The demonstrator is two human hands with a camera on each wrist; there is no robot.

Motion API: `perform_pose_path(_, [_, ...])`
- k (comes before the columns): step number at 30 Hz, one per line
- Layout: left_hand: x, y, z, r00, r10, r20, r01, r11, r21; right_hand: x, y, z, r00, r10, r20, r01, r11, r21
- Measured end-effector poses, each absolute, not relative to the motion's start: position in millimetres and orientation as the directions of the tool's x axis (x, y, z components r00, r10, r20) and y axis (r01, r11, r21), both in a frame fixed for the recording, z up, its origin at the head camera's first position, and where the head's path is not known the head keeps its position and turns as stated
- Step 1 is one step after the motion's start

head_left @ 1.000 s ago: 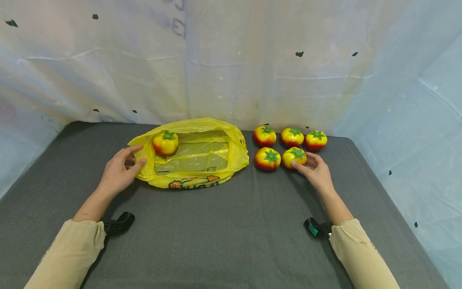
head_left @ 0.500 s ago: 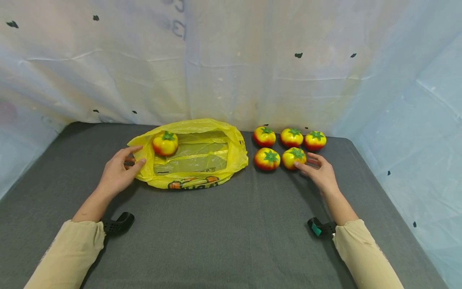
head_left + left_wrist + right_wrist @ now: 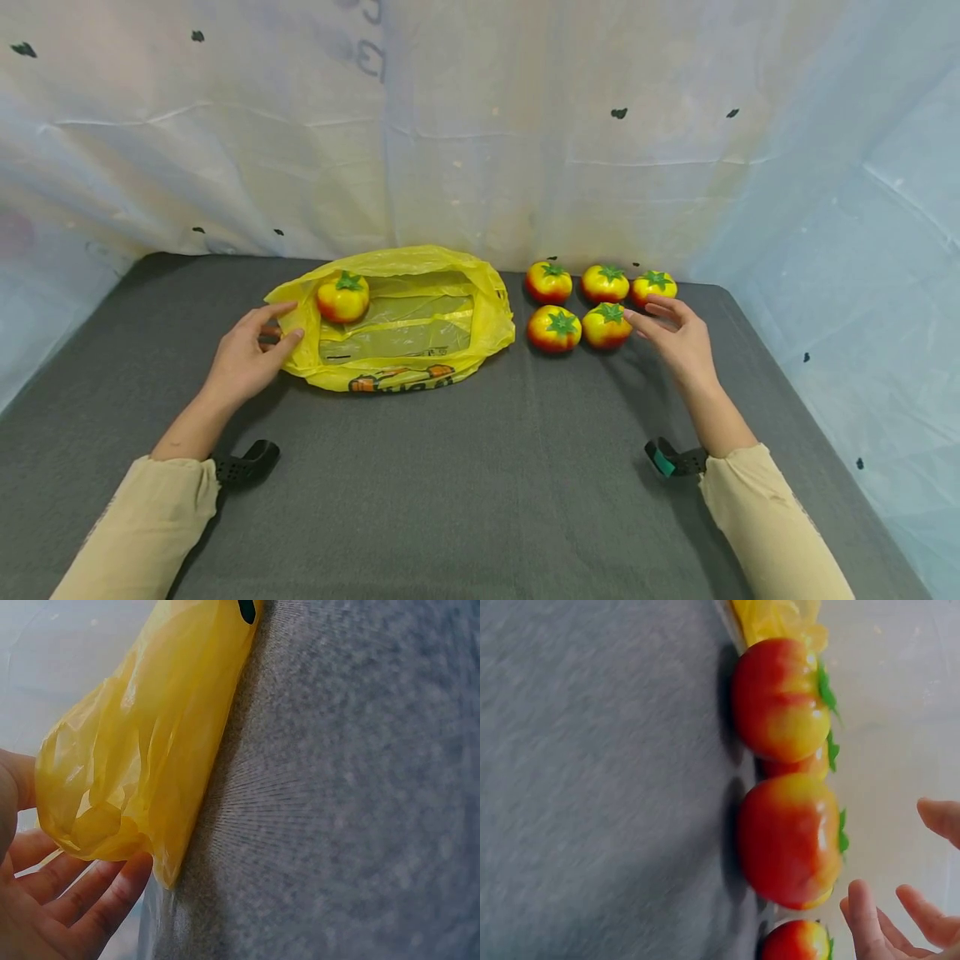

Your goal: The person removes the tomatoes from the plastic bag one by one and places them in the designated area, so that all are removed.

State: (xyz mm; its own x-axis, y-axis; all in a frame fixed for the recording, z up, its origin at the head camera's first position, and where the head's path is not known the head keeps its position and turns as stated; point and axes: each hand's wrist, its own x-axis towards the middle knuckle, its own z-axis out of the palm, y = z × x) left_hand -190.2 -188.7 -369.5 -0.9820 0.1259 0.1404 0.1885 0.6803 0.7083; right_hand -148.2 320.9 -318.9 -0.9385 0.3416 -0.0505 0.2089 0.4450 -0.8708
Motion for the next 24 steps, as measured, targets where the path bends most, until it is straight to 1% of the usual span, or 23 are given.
perform_pose_path(7, [-190,-190,-370,-0.983,0.13,0.129,0.183,0.679,0.711,-156,306,-311,-0.936,0.349,0.037,0.109,0.39,-0.914])
perform_pose_path(13, [-191,-190,-371,-0.981,0.132,0.139,0.192,0.674,0.714,-162,289,-306,-0.943,0.322,0.085,0.05,0.39,-0.92])
perform_pose_path(18, [-191,-190,-371,-0.981,0.131,0.145,0.195,0.672,0.715,-167,277,-307,-0.945,0.313,0.096,0.03,0.375,-0.926])
perform_pose_path(24, [-191,-190,-370,-0.982,0.13,0.139,0.191,0.671,0.716,-172,264,-309,-0.951,0.294,0.099,-0.001,0.319,-0.948])
